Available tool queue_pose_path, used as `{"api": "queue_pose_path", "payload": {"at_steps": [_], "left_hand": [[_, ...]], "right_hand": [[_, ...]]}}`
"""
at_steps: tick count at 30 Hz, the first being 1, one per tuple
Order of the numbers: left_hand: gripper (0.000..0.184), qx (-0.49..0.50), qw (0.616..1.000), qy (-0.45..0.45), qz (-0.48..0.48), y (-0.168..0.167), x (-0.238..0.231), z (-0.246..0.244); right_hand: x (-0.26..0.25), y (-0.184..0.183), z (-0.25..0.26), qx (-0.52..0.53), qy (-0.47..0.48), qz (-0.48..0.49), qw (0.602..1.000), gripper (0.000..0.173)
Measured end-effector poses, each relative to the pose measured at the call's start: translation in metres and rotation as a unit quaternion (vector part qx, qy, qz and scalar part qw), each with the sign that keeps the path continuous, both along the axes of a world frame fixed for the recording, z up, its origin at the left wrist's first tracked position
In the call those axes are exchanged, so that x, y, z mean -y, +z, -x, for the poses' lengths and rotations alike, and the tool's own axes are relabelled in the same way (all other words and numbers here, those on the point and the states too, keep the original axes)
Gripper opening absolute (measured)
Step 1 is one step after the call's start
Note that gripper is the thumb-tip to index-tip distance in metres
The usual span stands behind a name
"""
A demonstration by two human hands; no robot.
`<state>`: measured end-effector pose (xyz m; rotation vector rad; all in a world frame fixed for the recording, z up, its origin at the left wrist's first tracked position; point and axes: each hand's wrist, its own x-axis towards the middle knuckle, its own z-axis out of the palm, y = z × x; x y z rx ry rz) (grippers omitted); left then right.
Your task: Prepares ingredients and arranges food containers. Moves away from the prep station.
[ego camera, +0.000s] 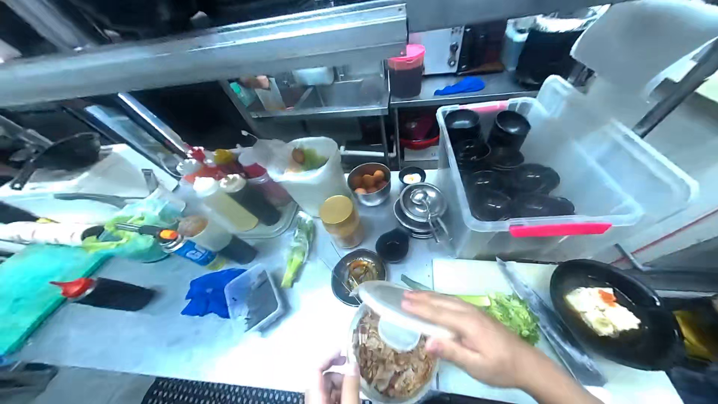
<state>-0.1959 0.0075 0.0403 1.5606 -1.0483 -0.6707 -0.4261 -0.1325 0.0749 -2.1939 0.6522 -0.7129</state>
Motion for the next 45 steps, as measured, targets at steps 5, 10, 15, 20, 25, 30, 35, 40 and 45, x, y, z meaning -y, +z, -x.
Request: {"api": "queue_pose_path", "payload": {"at_steps": [5,10,15,20,25,30,35,40,45], "left_hand": [[0.046,0.316,0.908,-0.236,-0.141,0.021,0.039,-0.016],[0.087,0.413,0.799,-0.323,-0.294,0.029,0.062,0.004],[0.047,0.432,0.796,-0.321,-0.276,0.015,0.068,0.006],[0.02,0.403,0.84,-0.328,-0.159,0.005,0.064,-0.008],[0.025,0.368,0.873,-0.304,-0.101,0.014,0.072,-0.012],[0.067,0.394,0.844,-0.307,-0.197,0.02,0.066,-0.009],[0.075,0.417,0.82,-0.283,-0.27,0.02,0.068,0.016],[0.067,0.429,0.804,-0.306,-0.276,0.011,0.063,0.034],[0.045,0.436,0.834,-0.283,-0.187,-0.002,0.059,0.024]], "right_hand": [[0.012,0.008,0.003,0.037,-0.044,-0.085,0.995,0.061],[0.01,0.004,0.005,0.049,-0.063,-0.094,0.992,0.059],[0.008,0.001,0.013,0.069,-0.075,-0.093,0.99,0.058],[0.008,-0.002,0.019,0.088,-0.09,-0.089,0.988,0.057],[0.011,0.0,0.019,0.083,-0.087,-0.096,0.988,0.055],[0.01,0.003,0.018,0.061,-0.077,-0.11,0.989,0.053],[0.01,0.003,0.018,0.054,-0.08,-0.105,0.99,0.052],[0.009,0.004,0.018,0.049,-0.069,-0.106,0.991,0.052],[0.007,0.002,0.021,0.058,-0.072,-0.104,0.99,0.053]]}}
